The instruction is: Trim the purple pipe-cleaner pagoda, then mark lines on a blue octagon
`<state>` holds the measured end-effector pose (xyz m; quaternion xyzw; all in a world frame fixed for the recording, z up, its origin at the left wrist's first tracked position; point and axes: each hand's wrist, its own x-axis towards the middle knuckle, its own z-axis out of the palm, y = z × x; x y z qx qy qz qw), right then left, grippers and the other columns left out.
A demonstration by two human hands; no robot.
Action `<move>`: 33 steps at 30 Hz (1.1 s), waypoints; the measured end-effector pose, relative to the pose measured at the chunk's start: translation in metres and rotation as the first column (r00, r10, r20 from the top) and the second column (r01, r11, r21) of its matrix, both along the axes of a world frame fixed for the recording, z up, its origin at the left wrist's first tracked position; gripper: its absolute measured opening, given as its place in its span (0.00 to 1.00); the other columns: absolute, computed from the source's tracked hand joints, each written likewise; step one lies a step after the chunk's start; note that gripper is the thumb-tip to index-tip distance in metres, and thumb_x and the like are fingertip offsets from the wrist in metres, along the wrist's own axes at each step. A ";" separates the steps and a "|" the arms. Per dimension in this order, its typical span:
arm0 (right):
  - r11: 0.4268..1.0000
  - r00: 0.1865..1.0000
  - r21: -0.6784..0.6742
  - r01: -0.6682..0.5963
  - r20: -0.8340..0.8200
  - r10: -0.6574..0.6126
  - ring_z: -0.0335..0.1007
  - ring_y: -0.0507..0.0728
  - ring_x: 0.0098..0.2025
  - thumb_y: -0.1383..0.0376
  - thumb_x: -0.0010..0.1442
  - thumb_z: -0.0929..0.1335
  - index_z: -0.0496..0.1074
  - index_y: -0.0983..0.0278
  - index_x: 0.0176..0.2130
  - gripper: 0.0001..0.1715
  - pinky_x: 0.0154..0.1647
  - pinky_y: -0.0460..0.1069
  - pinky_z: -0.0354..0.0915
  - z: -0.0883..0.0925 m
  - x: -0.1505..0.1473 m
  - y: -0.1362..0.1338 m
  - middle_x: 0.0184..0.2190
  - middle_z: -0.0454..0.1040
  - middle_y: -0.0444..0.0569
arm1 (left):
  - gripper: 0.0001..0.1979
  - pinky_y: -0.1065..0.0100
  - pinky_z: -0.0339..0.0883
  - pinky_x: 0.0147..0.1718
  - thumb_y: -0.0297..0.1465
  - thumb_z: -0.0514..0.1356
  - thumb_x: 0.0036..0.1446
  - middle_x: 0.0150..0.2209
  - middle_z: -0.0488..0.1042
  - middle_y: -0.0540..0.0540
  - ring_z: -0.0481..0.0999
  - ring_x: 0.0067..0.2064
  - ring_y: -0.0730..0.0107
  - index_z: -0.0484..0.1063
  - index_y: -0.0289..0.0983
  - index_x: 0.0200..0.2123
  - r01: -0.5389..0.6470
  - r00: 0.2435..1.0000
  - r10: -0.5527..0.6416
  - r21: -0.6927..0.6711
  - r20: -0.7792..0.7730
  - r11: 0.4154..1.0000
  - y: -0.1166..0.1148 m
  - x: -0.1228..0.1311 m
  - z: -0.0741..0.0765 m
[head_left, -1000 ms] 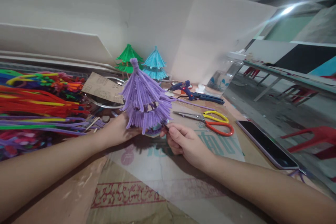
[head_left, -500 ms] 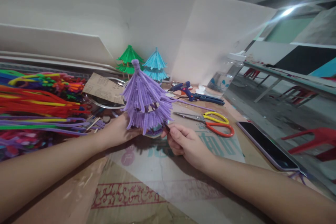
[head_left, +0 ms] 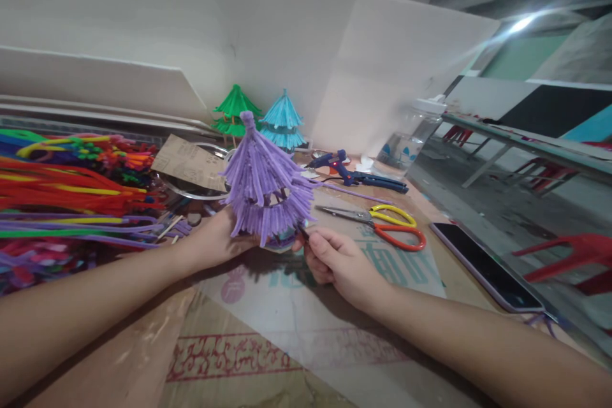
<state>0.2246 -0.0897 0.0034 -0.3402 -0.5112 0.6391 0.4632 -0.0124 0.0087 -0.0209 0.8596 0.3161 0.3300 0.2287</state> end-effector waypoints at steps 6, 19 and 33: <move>1.000 1.000 0.004 0.012 0.013 -0.012 0.38 0.45 0.16 0.39 0.51 0.74 0.70 0.65 0.33 0.32 0.16 0.44 0.38 -0.001 -0.001 0.001 0.15 0.51 0.31 | 0.25 0.49 0.71 0.55 0.42 0.63 0.58 0.52 0.77 0.37 0.78 0.51 0.49 0.69 0.37 0.56 -0.016 0.999 0.017 0.020 -0.044 1.000 -0.001 -0.001 -0.001; 0.996 1.000 0.090 -0.003 0.023 0.001 0.42 0.46 0.19 0.41 0.55 0.72 0.70 0.65 0.34 0.30 0.18 0.44 0.40 -0.001 0.001 -0.005 0.18 0.53 0.34 | 0.16 0.49 0.70 0.56 0.35 0.53 0.53 0.44 0.78 0.40 0.77 0.49 0.50 0.72 0.36 0.42 -0.187 0.982 0.186 0.042 0.012 0.981 0.000 0.012 0.010; 0.999 0.996 0.036 0.001 0.088 -0.004 0.39 0.46 0.18 0.37 0.54 0.71 0.67 0.63 0.33 0.32 0.17 0.44 0.39 -0.001 -0.001 -0.001 0.16 0.50 0.32 | 0.18 0.51 0.65 0.62 0.43 0.57 0.59 0.45 0.78 0.41 0.74 0.57 0.50 0.71 0.39 0.46 -0.077 0.996 0.073 0.089 0.048 0.993 -0.005 0.015 0.013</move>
